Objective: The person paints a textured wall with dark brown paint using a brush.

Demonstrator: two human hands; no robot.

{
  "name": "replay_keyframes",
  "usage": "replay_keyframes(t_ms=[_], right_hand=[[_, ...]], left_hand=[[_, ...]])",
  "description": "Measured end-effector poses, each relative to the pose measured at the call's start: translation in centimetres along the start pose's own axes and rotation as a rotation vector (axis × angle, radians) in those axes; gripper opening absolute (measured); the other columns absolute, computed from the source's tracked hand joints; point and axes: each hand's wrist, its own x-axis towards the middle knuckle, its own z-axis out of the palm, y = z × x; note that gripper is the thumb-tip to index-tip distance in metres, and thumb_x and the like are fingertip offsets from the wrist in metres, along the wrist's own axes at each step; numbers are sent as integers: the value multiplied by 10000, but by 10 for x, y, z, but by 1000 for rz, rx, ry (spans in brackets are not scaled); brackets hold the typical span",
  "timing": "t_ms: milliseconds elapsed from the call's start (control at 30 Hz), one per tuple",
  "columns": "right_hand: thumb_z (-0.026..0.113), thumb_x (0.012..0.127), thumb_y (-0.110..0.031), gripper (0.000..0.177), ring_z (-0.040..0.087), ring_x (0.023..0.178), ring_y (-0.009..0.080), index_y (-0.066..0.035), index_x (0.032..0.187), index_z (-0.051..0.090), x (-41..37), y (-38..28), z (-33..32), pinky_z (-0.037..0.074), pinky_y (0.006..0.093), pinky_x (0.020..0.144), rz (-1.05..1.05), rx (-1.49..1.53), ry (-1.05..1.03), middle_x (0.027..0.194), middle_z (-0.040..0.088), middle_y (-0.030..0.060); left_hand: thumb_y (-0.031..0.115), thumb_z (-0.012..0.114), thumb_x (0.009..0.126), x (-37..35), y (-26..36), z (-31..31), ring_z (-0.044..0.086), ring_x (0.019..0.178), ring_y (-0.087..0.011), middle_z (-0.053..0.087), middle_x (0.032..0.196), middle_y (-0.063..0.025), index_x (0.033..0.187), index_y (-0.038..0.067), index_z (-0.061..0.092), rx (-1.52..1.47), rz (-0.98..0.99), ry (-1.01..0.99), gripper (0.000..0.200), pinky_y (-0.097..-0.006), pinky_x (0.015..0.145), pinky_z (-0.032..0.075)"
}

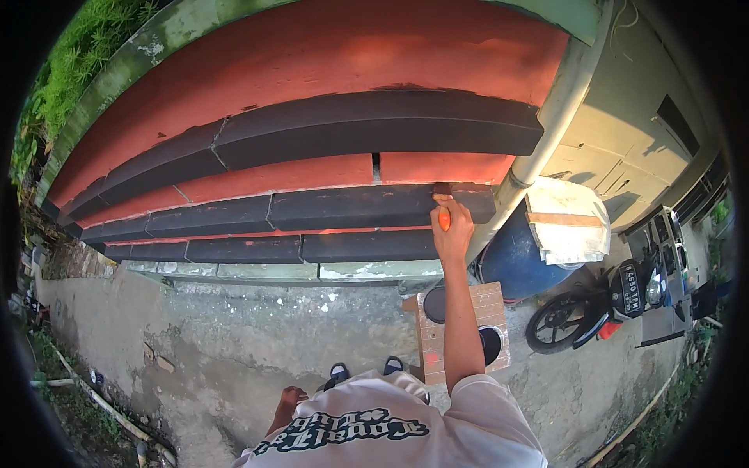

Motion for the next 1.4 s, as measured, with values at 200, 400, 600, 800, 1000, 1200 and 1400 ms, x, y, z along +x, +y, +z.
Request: replay_keyframes(t_ms=[200, 400, 600, 800, 1000, 1200, 1400], right_hand=[[694, 805, -83, 146, 656, 855, 379, -4, 927, 676, -9, -24, 27, 510, 416, 799, -45, -8, 14, 894, 684, 194], [691, 806, -79, 155, 667, 877, 377, 1, 937, 671, -13, -45, 40, 514, 415, 818, -8, -25, -3, 915, 695, 191], [682, 804, -94, 154, 638, 842, 386, -16, 936, 690, -22, -62, 66, 496, 456, 794, -61, 35, 5, 856, 662, 182], [668, 813, -96, 137, 640, 845, 379, -20, 925, 693, -31, -91, 90, 496, 451, 789, -52, 67, -15, 874, 674, 178], [662, 822, -96, 135, 652, 870, 362, -25, 931, 698, -36, -117, 108, 505, 436, 809, -33, 81, -39, 914, 704, 157], [661, 824, -91, 125, 659, 900, 350, -29, 927, 697, -44, -136, 123, 507, 438, 848, -10, 107, -90, 947, 719, 140], [669, 823, -95, 123, 659, 911, 349, -34, 926, 694, -56, -166, 156, 507, 437, 853, -66, 158, -127, 954, 728, 127]], left_hand=[[174, 518, 915, 4, 6, -33, 695, 892, -288, 703, 976, -137, 1003, 61, 590, -6, -5, 39, 160, -414, 752, 522], [178, 499, 928, 8, 14, -55, 696, 886, -285, 701, 977, -141, 1008, 58, 586, -24, 0, 26, 168, -417, 728, 528], [171, 510, 930, 19, 11, -72, 699, 882, -295, 704, 973, -142, 1013, 56, 583, -32, 7, 7, 160, -422, 712, 526], [188, 513, 936, 18, 6, -81, 696, 852, -286, 703, 962, -149, 1013, 70, 583, -28, 21, -13, 157, -407, 695, 521], [159, 545, 911, 15, -1, -88, 699, 822, -277, 702, 949, -143, 995, 68, 587, -69, -3, -2, 131, -399, 680, 518], [115, 570, 877, 12, -6, -102, 700, 832, -278, 702, 951, -141, 988, 48, 603, -74, -7, 4, 133, -398, 692, 521], [138, 533, 901, 17, -11, -118, 698, 856, -288, 702, 952, -145, 986, 55, 600, -102, -5, 3, 136, -411, 716, 525]])
